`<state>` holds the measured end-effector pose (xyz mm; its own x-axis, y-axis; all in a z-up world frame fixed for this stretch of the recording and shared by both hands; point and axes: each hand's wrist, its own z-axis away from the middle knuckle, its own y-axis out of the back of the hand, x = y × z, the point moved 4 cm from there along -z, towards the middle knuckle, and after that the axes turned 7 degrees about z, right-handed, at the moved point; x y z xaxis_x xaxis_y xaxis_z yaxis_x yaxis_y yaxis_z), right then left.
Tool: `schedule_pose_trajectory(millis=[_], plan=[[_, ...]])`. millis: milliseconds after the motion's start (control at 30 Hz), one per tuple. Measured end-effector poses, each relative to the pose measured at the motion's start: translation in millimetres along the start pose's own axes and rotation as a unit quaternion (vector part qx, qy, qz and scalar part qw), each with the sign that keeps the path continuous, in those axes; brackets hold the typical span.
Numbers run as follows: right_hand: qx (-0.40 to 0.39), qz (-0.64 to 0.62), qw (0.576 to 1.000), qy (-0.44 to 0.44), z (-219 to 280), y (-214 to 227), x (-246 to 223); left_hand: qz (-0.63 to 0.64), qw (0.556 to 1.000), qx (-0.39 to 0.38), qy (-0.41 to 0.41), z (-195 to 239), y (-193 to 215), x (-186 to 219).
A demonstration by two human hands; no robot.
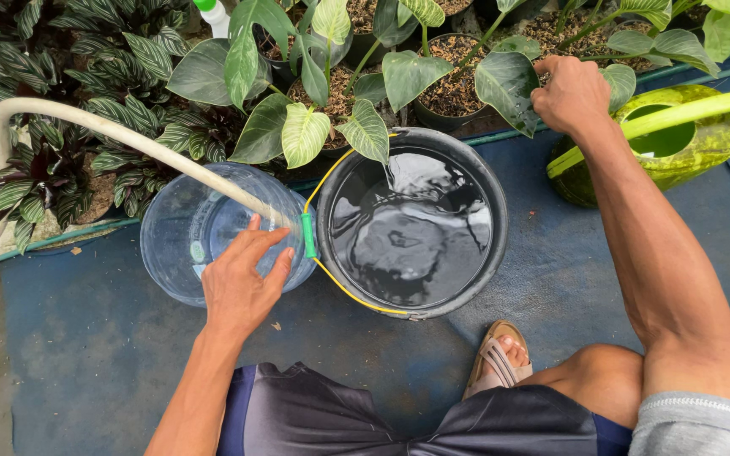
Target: The person sits on the ground and uses a hose to fill a black bucket and a clear plastic jug with water. They briefly handle a small white cap and a green watering can, then continue filling the containers and adjust the hose.
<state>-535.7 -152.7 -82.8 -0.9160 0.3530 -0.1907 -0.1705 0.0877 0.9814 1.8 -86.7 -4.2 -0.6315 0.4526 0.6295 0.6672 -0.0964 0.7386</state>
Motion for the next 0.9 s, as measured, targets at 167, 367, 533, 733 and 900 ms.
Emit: schedule_pose_trajectory(millis=[167,367,533,733,900], plan=[[-0.005,0.005,1.0,-0.005,0.9,0.0,0.8,-0.005,1.0,-0.005,-0.004,1.8,-0.4,0.1],[0.018,0.003,1.0,-0.003,1.4,1.3,3.7,0.002,1.0,-0.004,-0.001,1.5,-0.5,0.2],[0.009,0.017,1.0,-0.017,1.9,0.1,3.8,0.01,1.0,-0.012,0.024,1.1,-0.7,-0.4],[0.001,0.029,0.999,-0.019,0.5,-2.5,3.9,0.009,1.0,-0.004,0.004,1.2,-0.8,0.2],[-0.023,0.033,0.998,-0.038,-2.1,-5.9,4.0,0.006,1.0,-0.004,-0.002,2.3,-1.4,-1.7]])
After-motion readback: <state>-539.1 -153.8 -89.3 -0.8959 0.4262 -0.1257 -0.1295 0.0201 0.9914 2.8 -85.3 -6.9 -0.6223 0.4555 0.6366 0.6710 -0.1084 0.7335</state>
